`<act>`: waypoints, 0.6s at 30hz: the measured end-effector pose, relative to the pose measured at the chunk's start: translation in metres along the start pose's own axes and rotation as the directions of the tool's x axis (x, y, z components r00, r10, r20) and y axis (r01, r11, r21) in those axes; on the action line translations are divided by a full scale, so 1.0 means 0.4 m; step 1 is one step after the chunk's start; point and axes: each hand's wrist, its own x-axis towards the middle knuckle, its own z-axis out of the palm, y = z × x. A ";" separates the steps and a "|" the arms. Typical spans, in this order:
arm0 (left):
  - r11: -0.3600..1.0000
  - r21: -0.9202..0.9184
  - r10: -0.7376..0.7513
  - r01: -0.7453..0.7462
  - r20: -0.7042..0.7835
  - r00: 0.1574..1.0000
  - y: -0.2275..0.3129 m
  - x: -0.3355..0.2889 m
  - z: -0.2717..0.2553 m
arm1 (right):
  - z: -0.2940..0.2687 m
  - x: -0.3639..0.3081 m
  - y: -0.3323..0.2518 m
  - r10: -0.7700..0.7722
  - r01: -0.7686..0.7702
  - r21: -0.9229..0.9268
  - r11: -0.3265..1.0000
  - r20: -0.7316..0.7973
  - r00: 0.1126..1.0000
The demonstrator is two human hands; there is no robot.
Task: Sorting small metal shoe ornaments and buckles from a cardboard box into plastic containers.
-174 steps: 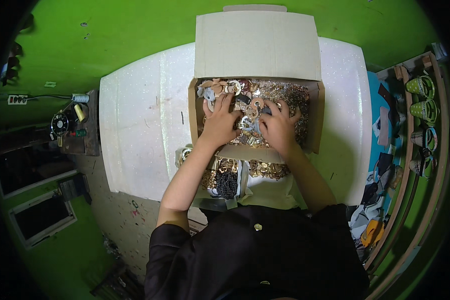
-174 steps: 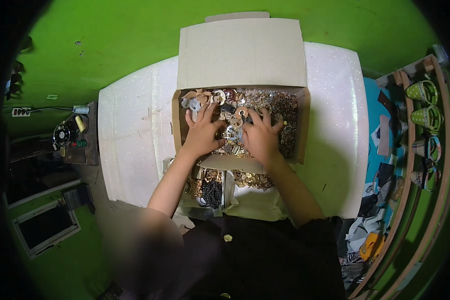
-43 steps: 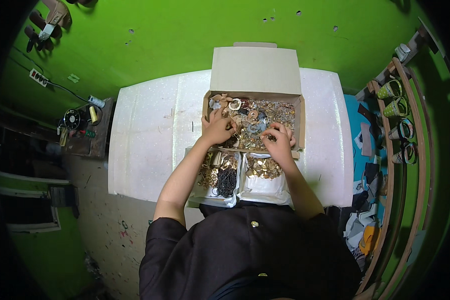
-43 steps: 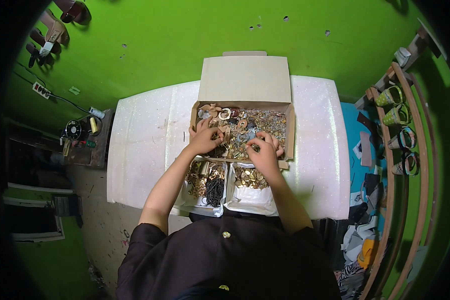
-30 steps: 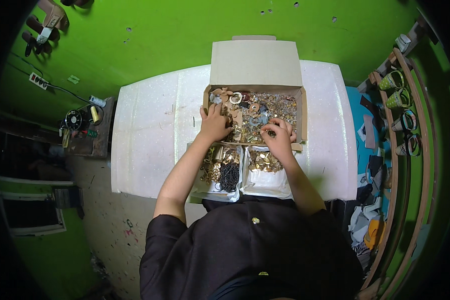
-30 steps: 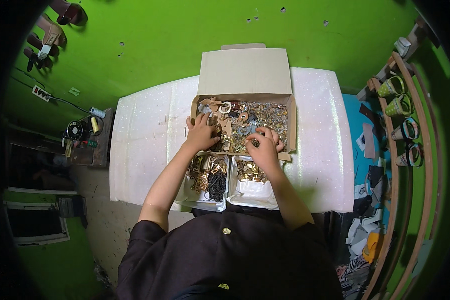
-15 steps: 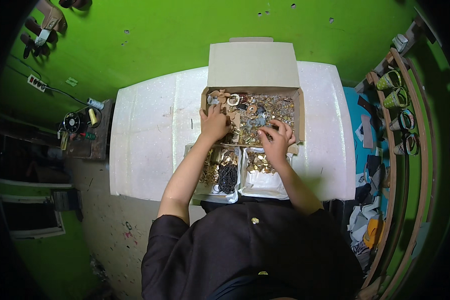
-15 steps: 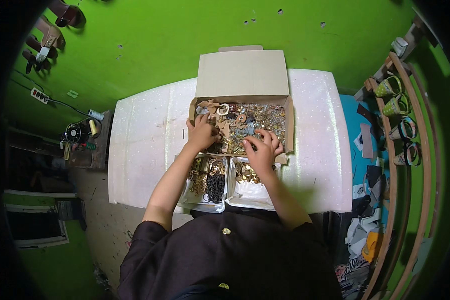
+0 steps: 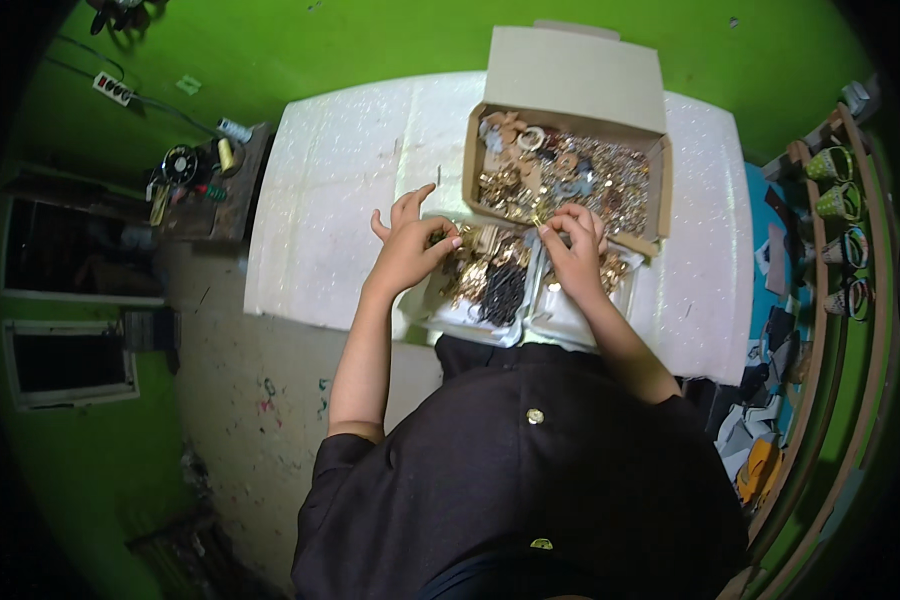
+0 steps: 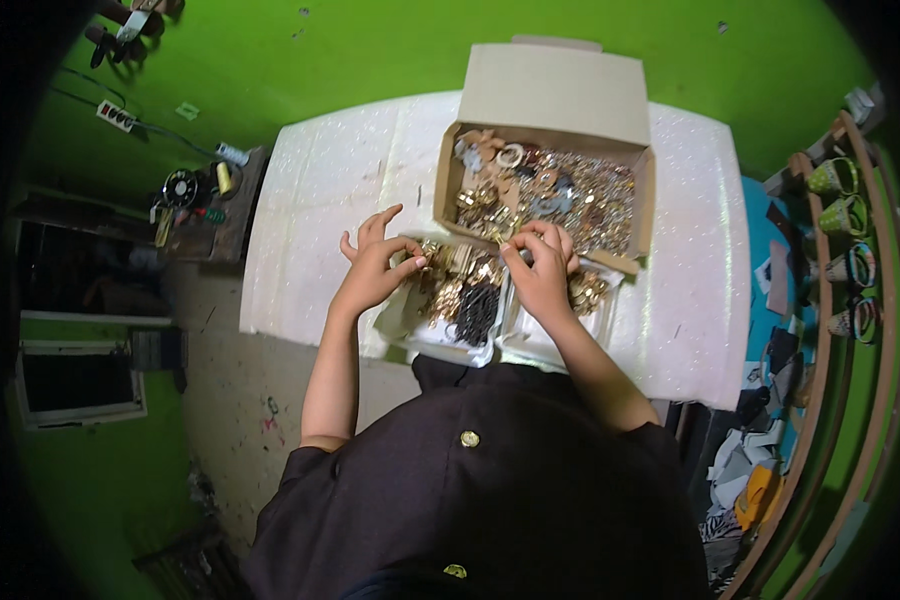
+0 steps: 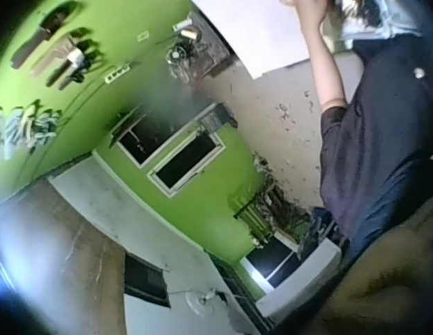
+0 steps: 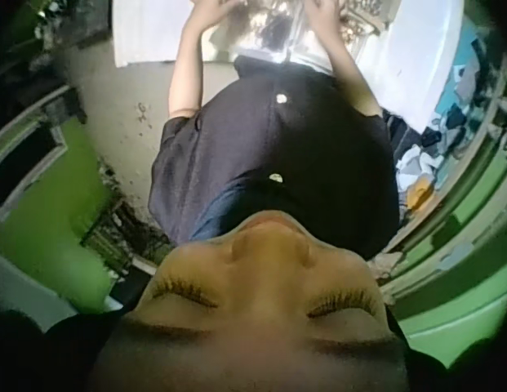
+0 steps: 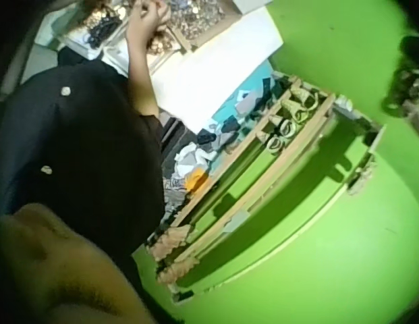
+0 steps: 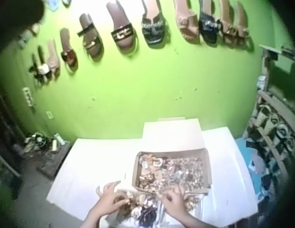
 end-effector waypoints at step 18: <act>0.943 0.306 -0.147 0.133 0.022 0.989 -0.121 -0.172 0.186 | 0.109 -0.130 -0.034 0.014 0.035 -0.144 0.989 0.321 0.947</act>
